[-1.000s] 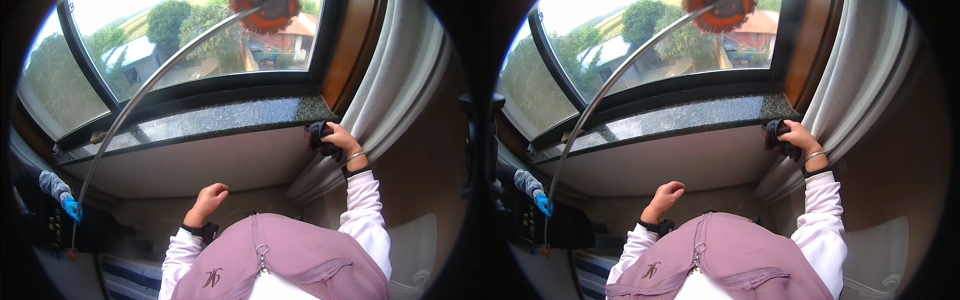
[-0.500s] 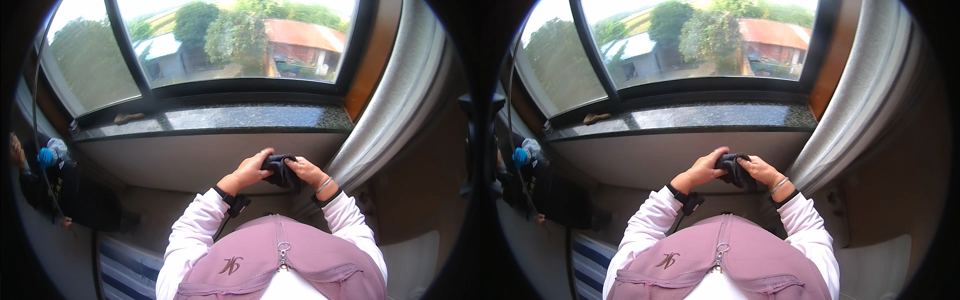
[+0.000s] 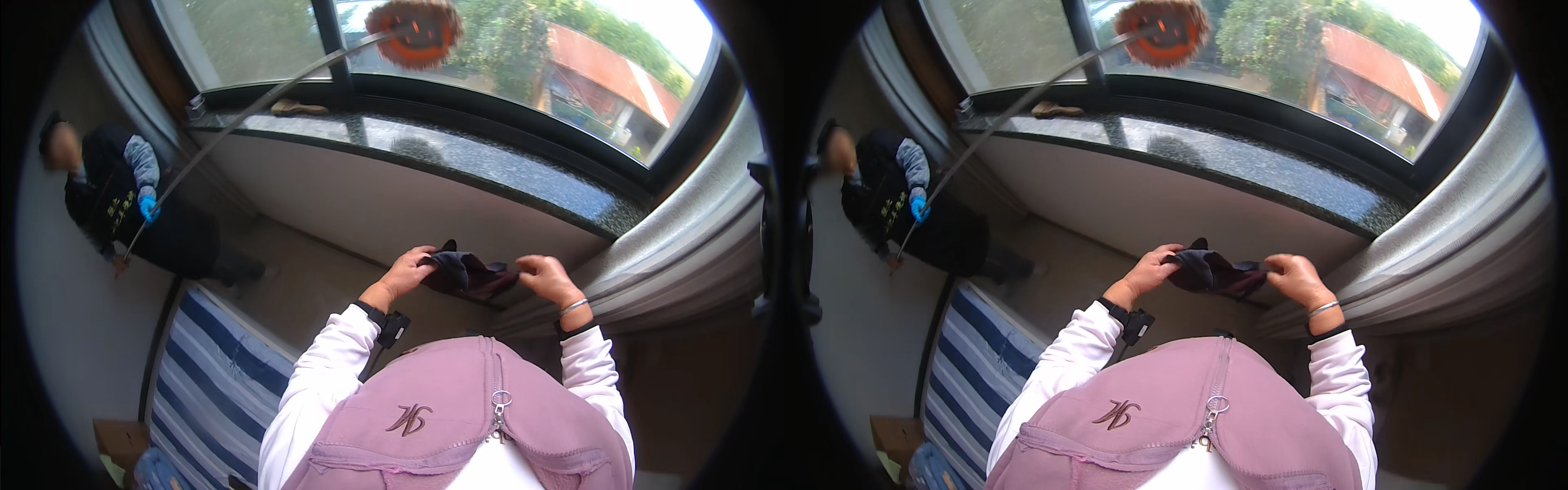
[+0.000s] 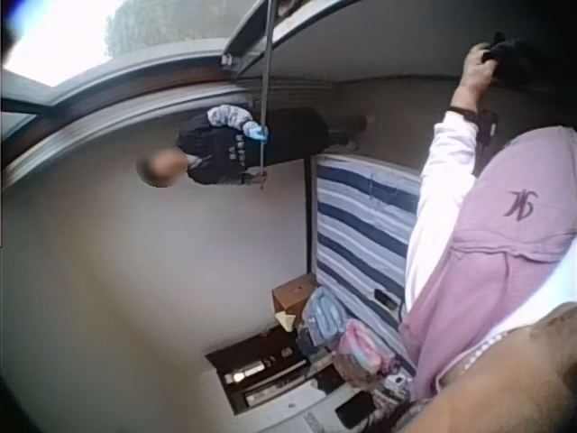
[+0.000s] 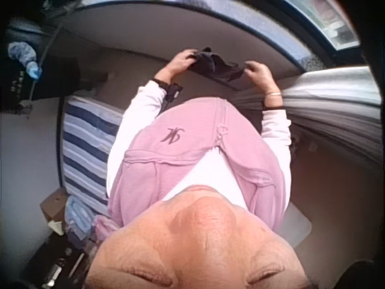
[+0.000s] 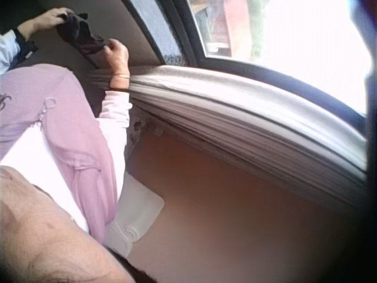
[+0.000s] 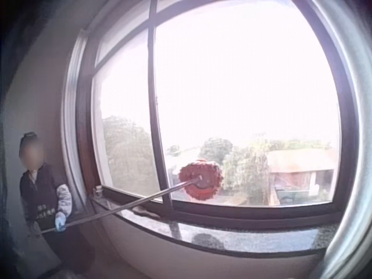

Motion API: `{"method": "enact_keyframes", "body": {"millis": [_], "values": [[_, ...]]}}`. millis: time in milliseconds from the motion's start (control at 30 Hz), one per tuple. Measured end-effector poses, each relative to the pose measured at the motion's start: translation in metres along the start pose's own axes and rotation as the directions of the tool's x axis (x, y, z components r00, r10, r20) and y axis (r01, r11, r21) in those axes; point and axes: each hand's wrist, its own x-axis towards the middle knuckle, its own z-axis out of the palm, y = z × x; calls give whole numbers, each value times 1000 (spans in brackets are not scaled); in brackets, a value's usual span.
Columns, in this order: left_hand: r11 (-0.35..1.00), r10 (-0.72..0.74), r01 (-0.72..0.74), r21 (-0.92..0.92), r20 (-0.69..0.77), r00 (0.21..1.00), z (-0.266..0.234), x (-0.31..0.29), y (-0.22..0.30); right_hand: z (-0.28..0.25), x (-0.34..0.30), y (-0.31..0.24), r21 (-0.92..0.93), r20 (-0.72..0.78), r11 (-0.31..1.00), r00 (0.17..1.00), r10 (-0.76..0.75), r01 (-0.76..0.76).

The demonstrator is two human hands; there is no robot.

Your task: The person cleans the window sill and frame using a cloth and a brush. They wipe the sill, brush the frame grooves, and repeatedly wipe different sections while another person cleans the window glass with a long-handled tool in the background.

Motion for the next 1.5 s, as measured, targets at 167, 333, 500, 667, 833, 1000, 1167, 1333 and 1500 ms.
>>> {"method": "enact_keyframes", "body": {"millis": [167,333,500,667,833,1000,1167,1333,1500], "values": [[887,-270,231,-401,-43,962,-12,-37,-31,-43,62,-41,-667,-457,710,629,-629,226],[877,-462,401,-264,-236,855,-7,-78,-71,-33,113,-36,-779,-443,622,633,-635,78],[818,-571,473,-328,-358,738,-10,-122,-110,-26,121,-17,-740,-255,671,904,-344,47],[664,-747,621,-416,-339,572,-5,-156,-134,-41,125,-20,-763,-245,633,849,-467,128],[619,-781,706,-344,-369,505,7,-167,-150,-37,121,-23,-660,-275,743,883,-381,115],[581,-770,812,-52,-359,528,15,-170,-162,-37,121,-22,-670,-278,731,868,-411,132],[482,-797,870,107,-360,485,15,-187,-181,-35,124,-19,-665,-283,740,881,-378,104],[535,-791,843,-58,-385,475,23,-209,-192,-34,128,-13,-716,-263,695,896,-356,66],[477,-791,876,-71,-469,392,42,-223,-181,-38,134,-4,-798,-214,600,899,-383,66]]}}
